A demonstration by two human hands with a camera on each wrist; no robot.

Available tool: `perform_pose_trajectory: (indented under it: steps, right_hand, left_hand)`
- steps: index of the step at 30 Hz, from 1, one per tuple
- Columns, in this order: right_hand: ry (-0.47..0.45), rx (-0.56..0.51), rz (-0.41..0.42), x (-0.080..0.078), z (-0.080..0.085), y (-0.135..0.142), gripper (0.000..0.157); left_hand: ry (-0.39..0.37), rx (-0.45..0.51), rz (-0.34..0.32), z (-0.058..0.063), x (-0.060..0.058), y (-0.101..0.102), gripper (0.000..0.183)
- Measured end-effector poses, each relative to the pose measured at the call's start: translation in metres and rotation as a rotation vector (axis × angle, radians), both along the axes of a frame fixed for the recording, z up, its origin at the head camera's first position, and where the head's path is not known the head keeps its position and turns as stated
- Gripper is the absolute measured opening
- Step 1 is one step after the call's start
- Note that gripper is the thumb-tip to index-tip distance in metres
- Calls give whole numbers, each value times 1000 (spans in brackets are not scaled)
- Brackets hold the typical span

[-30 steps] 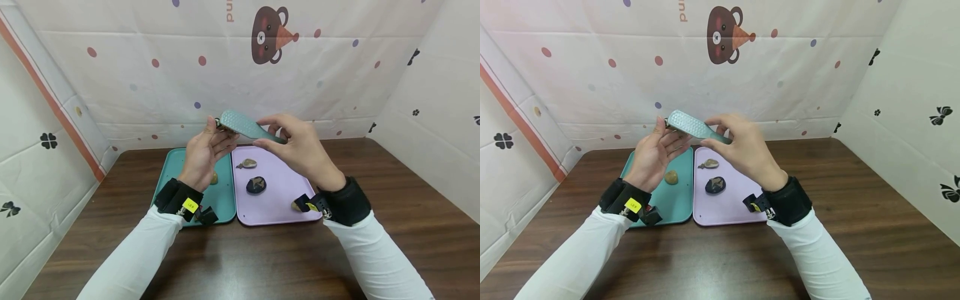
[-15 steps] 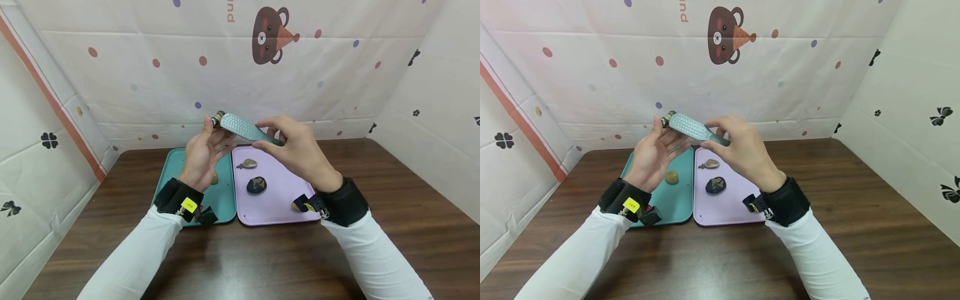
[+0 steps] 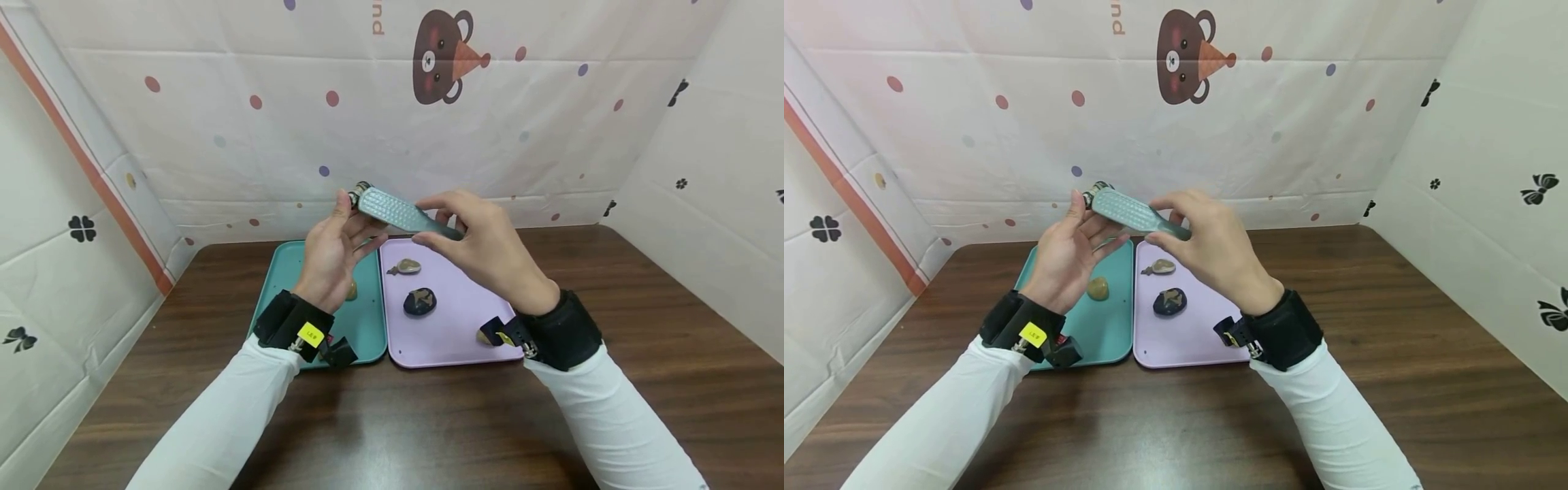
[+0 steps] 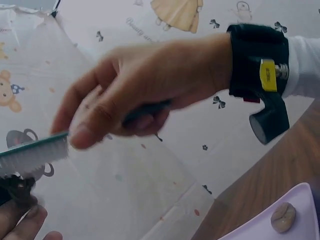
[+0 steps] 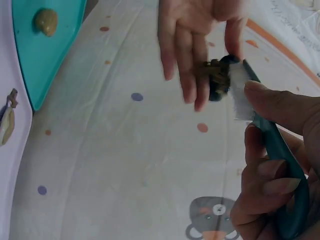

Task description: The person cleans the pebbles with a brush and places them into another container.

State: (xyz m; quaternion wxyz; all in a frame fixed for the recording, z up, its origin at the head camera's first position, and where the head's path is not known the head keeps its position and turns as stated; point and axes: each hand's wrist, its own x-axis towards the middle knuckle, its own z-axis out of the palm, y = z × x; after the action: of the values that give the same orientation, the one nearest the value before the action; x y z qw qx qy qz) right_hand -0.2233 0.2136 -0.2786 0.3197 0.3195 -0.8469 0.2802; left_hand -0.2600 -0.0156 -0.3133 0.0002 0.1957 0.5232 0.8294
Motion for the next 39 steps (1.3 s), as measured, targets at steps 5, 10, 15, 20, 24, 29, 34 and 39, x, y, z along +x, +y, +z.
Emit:
perform_pose_trajectory:
  steps: [5,10,15,20,24,29,34,39]
  right_hand:
    - [-29,20,-116,0,0,6,41]
    - [57,-26,-55,-2,1,6,42]
    - [44,2,-23,-3,0,6,43]
    - [-34,23,-103,-5,0,9,42]
    - [-44,11,-137,-5,2,10,40]
    - [-55,-9,-177,-8,1,11,36]
    - [-84,-41,-234,-11,-1,14,35]
    - [-89,-77,-284,-15,-3,18,37]
  left_hand:
    - [-12,4,1,0,0,-1,65]
    - [12,18,-15,0,-1,-1,63]
    - [15,12,-8,1,-1,0,61]
    - [42,-38,17,2,-2,-4,59]
    - [86,-83,55,2,-5,-8,48]
    - [84,-81,118,-1,-8,-13,35]
    - [63,-81,196,-6,-13,-18,41]
    - [52,-75,243,-13,-23,-22,43]
